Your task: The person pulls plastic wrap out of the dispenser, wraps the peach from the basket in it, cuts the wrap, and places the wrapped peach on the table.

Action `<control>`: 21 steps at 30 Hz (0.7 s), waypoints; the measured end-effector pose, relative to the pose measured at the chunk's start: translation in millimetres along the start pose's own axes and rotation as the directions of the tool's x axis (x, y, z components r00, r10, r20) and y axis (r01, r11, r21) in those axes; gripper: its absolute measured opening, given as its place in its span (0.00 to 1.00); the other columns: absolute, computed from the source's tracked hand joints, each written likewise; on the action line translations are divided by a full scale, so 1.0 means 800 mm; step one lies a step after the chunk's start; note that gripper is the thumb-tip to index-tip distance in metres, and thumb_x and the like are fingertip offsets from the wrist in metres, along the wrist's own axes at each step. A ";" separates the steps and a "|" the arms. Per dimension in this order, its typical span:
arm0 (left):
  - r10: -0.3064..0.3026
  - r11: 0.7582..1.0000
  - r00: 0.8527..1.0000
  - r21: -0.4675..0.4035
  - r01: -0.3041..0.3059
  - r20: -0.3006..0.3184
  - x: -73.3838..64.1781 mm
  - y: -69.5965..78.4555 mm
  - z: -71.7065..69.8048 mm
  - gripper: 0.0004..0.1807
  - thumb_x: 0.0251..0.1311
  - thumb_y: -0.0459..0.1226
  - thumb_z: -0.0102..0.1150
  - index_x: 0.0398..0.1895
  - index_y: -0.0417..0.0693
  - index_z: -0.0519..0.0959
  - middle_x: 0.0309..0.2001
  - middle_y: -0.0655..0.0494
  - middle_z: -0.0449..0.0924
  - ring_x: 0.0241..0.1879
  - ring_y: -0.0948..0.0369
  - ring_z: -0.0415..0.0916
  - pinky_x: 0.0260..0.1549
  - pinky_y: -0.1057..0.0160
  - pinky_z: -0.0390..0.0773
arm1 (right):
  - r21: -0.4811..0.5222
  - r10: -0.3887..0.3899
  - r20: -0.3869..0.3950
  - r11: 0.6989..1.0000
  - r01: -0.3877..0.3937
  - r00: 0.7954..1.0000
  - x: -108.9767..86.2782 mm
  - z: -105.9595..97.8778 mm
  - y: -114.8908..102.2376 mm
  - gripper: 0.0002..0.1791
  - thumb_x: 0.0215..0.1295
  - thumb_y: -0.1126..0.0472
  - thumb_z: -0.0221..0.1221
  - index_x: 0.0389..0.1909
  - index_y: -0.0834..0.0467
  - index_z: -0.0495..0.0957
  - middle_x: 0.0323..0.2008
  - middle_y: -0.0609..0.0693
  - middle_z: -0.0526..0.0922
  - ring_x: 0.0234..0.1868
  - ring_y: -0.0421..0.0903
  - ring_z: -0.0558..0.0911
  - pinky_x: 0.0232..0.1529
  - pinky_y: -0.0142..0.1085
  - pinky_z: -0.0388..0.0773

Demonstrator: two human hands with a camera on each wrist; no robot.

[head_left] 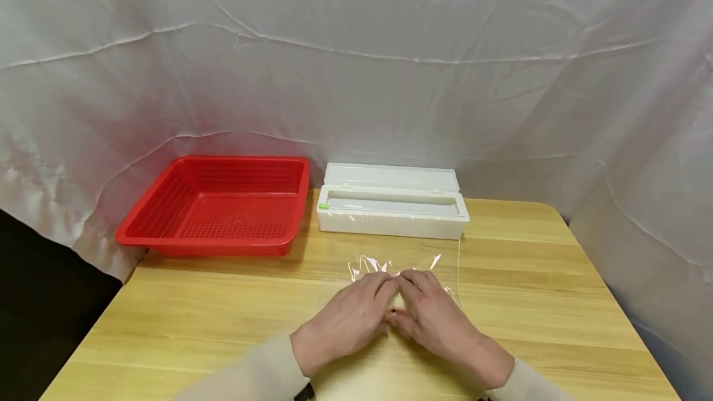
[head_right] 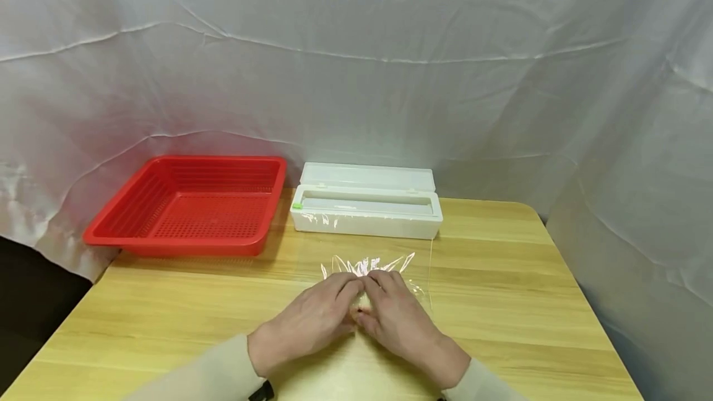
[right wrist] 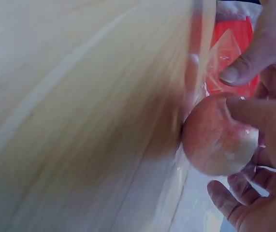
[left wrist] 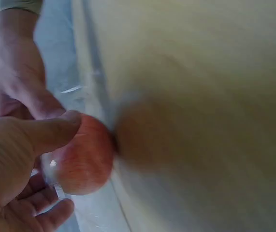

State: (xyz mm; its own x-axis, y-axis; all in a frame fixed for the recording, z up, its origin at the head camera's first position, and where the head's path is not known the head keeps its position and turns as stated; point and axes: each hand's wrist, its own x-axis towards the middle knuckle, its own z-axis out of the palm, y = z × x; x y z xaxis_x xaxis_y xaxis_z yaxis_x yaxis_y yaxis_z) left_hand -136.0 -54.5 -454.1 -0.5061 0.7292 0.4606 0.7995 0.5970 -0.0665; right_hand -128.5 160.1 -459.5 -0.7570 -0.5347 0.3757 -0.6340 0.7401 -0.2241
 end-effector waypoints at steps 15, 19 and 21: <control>-0.081 0.996 0.995 0.030 0.079 0.064 0.006 -0.013 0.018 0.34 0.58 0.44 0.77 0.64 0.43 0.73 0.55 0.52 0.79 0.53 0.58 0.80 0.61 0.63 0.80 | 0.004 -0.007 0.070 1.000 0.007 0.998 0.002 0.010 0.017 0.46 0.55 0.58 0.79 0.73 0.63 0.70 0.65 0.58 0.76 0.64 0.56 0.76 0.65 0.52 0.79; -0.091 0.996 0.990 0.011 0.090 0.104 0.010 -0.015 0.015 0.29 0.60 0.43 0.76 0.60 0.44 0.75 0.55 0.51 0.80 0.53 0.57 0.80 0.61 0.62 0.80 | -0.039 0.012 0.089 0.999 -0.008 0.996 0.003 0.004 0.021 0.47 0.54 0.52 0.79 0.73 0.62 0.71 0.63 0.57 0.80 0.63 0.56 0.79 0.64 0.54 0.79; -0.107 0.994 0.985 -0.008 0.109 0.136 0.012 -0.016 0.013 0.28 0.60 0.45 0.76 0.58 0.44 0.75 0.55 0.50 0.80 0.53 0.57 0.80 0.59 0.62 0.81 | -0.053 0.047 0.118 0.998 -0.041 0.992 0.001 -0.001 0.024 0.48 0.53 0.50 0.80 0.73 0.61 0.70 0.61 0.56 0.81 0.62 0.56 0.80 0.64 0.55 0.78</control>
State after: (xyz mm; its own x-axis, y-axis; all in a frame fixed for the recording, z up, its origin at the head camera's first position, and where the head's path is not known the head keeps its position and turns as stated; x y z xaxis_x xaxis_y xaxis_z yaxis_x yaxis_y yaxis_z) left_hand -154.8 -51.6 -458.3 -0.6280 0.6998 0.3404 0.7420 0.6703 -0.0090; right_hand -141.6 174.3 -463.1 -0.7995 -0.5436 0.2556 -0.5929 0.7823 -0.1910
